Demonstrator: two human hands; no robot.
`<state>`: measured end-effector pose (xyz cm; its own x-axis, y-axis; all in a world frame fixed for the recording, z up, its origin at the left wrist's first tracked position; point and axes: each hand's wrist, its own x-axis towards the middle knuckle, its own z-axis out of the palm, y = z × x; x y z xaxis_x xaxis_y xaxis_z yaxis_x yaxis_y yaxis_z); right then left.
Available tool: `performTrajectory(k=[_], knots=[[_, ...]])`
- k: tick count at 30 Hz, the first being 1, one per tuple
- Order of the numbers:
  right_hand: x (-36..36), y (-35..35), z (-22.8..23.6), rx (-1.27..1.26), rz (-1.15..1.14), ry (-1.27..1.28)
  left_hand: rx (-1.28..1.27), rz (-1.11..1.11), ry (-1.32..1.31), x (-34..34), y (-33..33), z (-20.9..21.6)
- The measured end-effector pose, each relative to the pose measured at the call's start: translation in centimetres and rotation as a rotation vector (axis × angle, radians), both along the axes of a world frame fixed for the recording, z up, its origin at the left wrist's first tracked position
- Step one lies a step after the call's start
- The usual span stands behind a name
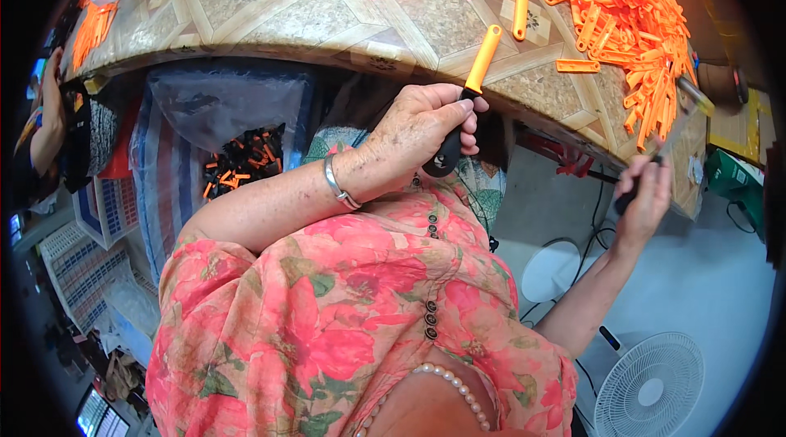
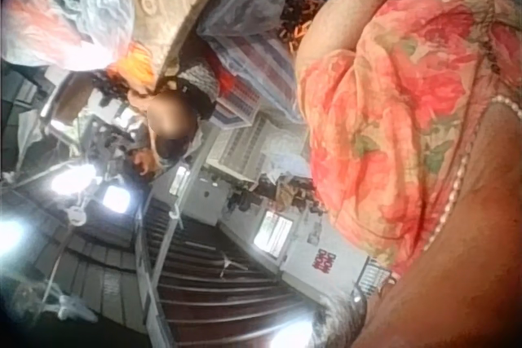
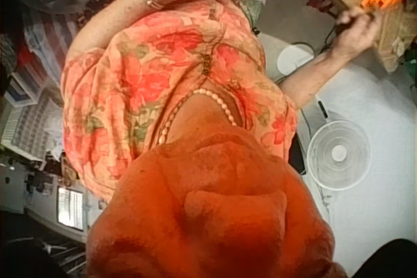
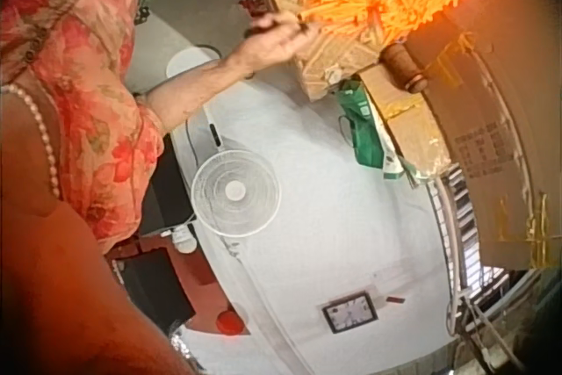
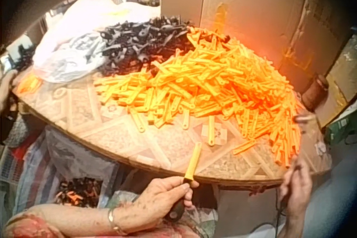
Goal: The person assembles small orange plastic components by inserting them into a black plastic holder. They use a hammer to tap the orange piece into place, then remove the completed assembly and place it on a pile of similar items. This repetitive process is performed continuously throughout the video.
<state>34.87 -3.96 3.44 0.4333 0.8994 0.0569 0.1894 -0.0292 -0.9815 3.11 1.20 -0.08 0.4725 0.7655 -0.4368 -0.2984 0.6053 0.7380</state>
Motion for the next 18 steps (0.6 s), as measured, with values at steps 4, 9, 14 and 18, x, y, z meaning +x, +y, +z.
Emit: performTrajectory(k=[4, 9, 14, 18], knots=[[-6.6, -2.5, -0.1, -0.217, 0.39, -0.249, -0.02, -0.032, 0.094, -0.3, 0.6, 0.9], [-10.1, -1.8, -0.5, -0.049, 0.601, -0.519, -0.103, -0.015, 0.097, -0.3, 0.8, 2.0], [-9.9, -2.2, -0.3, -0.054, 0.616, -0.46, -0.136, -0.019, 0.138, -0.3, 1.0, 2.8], [-9.5, -2.9, -0.7, -0.06, 0.647, -0.5, -0.121, -0.013, 0.159, -0.2, 1.1, 2.6]])
